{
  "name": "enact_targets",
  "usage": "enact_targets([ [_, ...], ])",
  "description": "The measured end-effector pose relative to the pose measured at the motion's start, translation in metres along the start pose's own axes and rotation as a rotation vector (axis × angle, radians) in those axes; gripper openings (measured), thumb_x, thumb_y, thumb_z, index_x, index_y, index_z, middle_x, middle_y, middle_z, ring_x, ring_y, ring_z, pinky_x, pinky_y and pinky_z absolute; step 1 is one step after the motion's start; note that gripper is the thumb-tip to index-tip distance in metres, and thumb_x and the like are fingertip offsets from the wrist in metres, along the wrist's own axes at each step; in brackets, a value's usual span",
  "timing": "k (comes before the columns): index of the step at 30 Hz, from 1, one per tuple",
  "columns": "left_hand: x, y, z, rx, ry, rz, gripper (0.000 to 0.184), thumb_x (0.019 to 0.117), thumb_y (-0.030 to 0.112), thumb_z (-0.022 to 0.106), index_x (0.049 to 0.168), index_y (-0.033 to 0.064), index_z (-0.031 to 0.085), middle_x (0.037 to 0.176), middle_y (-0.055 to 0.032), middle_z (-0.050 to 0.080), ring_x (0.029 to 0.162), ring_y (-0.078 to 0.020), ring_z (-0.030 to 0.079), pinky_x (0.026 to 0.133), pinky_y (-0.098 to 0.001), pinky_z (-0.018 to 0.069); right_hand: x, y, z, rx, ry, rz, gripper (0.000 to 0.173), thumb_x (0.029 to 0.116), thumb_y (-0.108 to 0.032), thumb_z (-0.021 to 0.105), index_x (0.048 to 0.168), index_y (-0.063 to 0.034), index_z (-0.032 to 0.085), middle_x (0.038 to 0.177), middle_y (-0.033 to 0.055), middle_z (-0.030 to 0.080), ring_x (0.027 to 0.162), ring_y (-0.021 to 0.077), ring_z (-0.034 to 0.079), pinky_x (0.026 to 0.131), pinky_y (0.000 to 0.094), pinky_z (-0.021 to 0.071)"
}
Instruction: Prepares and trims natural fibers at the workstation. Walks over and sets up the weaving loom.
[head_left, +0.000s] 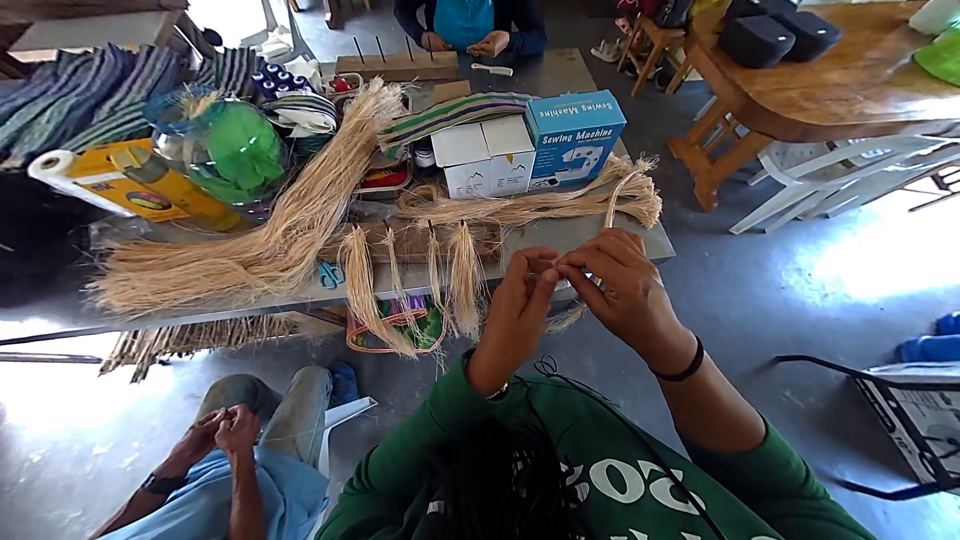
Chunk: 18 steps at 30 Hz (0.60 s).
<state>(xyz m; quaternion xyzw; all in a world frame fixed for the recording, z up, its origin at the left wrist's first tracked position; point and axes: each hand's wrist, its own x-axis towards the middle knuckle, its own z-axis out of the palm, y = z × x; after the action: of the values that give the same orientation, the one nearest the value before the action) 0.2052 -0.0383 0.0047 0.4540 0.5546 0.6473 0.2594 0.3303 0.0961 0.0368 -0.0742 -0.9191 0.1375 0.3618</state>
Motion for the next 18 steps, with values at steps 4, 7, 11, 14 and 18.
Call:
enact_targets([
  [4,-0.002,-0.009,0.001,0.125,0.116,0.081,0.017,0.1036,0.014,0.061,0.117,0.0062,0.066,0.092,-0.0017,0.066,0.069,-0.0066,0.057,0.062,-0.0221,0.0499,-0.005,0.003,0.002,0.021,-0.009,0.005,0.014,0.0998,-0.018,0.066,0.099,-0.008,0.076,0.092,0.0042,0.069,0.097,0.0187,0.065,0.105,0.0461,0.0444],
  [7,-0.002,-0.015,-0.006,0.268,0.151,0.16,0.013,0.1022,0.014,0.062,0.11,0.0071,0.07,0.097,-0.0013,0.064,0.073,-0.0057,0.056,0.064,-0.0213,0.0506,-0.007,0.002,0.002,0.027,0.005,0.016,0.013,0.0997,-0.017,0.066,0.1,-0.0083,0.076,0.092,0.0045,0.07,0.096,0.0187,0.066,0.105,0.0464,0.0451],
  [11,-0.003,-0.017,-0.012,0.324,0.145,0.18,0.013,0.1029,0.015,0.061,0.109,0.0064,0.069,0.098,-0.0021,0.062,0.077,-0.0065,0.059,0.067,-0.022,0.053,-0.008,0.002,0.002,0.044,0.007,0.035,0.013,0.0993,-0.018,0.067,0.1,-0.0086,0.077,0.092,0.0035,0.07,0.096,0.0171,0.066,0.106,0.0458,0.0456],
  [14,-0.004,-0.018,-0.013,0.28,0.128,0.146,0.013,0.1034,0.015,0.06,0.109,0.0058,0.068,0.097,-0.0023,0.062,0.075,-0.0064,0.058,0.065,-0.0213,0.0527,-0.009,0.004,0.001,0.086,0.005,0.037,0.013,0.0984,-0.017,0.069,0.101,-0.0092,0.078,0.094,0.0029,0.072,0.097,0.0154,0.068,0.109,0.0454,0.0458],
  [18,-0.005,-0.016,-0.014,0.247,0.113,0.112,0.013,0.1037,0.016,0.06,0.109,0.0065,0.068,0.092,-0.0009,0.06,0.069,-0.0055,0.055,0.061,-0.02,0.0486,-0.006,0.004,-0.004,0.095,0.012,0.016,0.012,0.0985,-0.016,0.068,0.102,-0.008,0.077,0.096,0.0038,0.072,0.098,0.0162,0.068,0.109,0.0461,0.0455],
])
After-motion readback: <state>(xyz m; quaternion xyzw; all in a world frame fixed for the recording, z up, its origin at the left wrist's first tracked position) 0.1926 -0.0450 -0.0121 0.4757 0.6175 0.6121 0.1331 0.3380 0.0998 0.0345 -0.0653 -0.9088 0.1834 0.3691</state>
